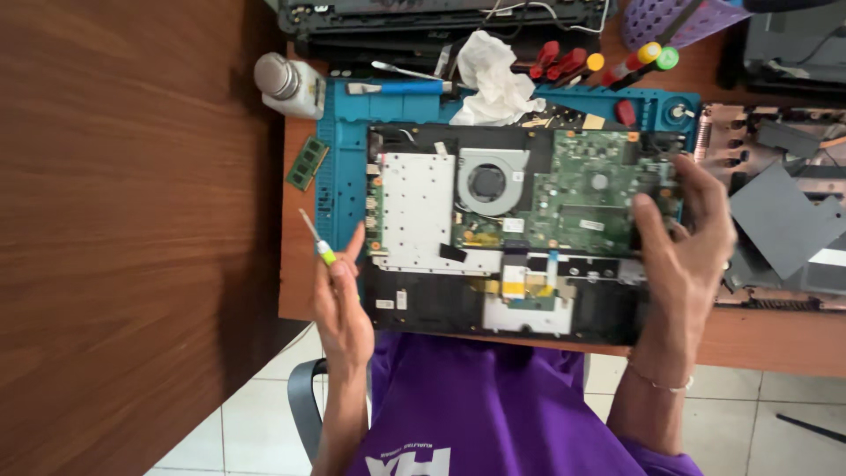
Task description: The person uses a screwdriver to remove screws from a disassembled laptop motherboard. They then detach a ribbon cable, remove the battery from the laptop chassis, and reconnect the cable to the motherboard. The person continues to adjust components and secure screws on the motherboard throughout the clip.
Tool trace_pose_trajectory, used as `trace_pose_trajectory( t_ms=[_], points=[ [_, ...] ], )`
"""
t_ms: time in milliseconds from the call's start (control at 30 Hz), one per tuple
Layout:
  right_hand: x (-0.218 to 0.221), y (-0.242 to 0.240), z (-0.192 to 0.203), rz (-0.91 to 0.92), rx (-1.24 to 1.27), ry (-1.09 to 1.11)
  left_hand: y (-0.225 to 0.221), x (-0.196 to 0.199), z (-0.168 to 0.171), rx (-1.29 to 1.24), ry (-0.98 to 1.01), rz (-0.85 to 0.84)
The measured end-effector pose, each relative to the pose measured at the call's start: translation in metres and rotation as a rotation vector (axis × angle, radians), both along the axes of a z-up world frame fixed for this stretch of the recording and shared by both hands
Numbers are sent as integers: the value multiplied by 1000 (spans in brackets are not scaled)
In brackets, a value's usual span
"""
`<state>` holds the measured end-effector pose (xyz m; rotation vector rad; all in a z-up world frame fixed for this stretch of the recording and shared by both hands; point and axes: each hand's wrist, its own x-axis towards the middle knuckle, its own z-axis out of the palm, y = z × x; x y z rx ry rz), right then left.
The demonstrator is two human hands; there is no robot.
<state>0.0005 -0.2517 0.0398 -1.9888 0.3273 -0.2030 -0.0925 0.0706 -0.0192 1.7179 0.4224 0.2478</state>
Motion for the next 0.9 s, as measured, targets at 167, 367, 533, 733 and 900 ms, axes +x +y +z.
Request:
trace_pose_trajectory(
  t_ms=[167, 367, 533, 733, 900],
  points=[
    [-12, -11, 5, -29, 40, 15, -7, -6, 3, -9, 58, -27],
    [-22, -13, -12, 5, -49, 105, -2, -19, 6, 108, 123, -17],
    [-28, -11, -17, 24, -89, 120, 2, -17, 11, 177, 167, 10],
    [-24, -7, -10, 65, -190, 151, 0, -8, 28, 268, 231, -4],
    [-21, -3, -5, 76, -203, 175, 1, -2, 39, 253, 266, -25]
  ],
)
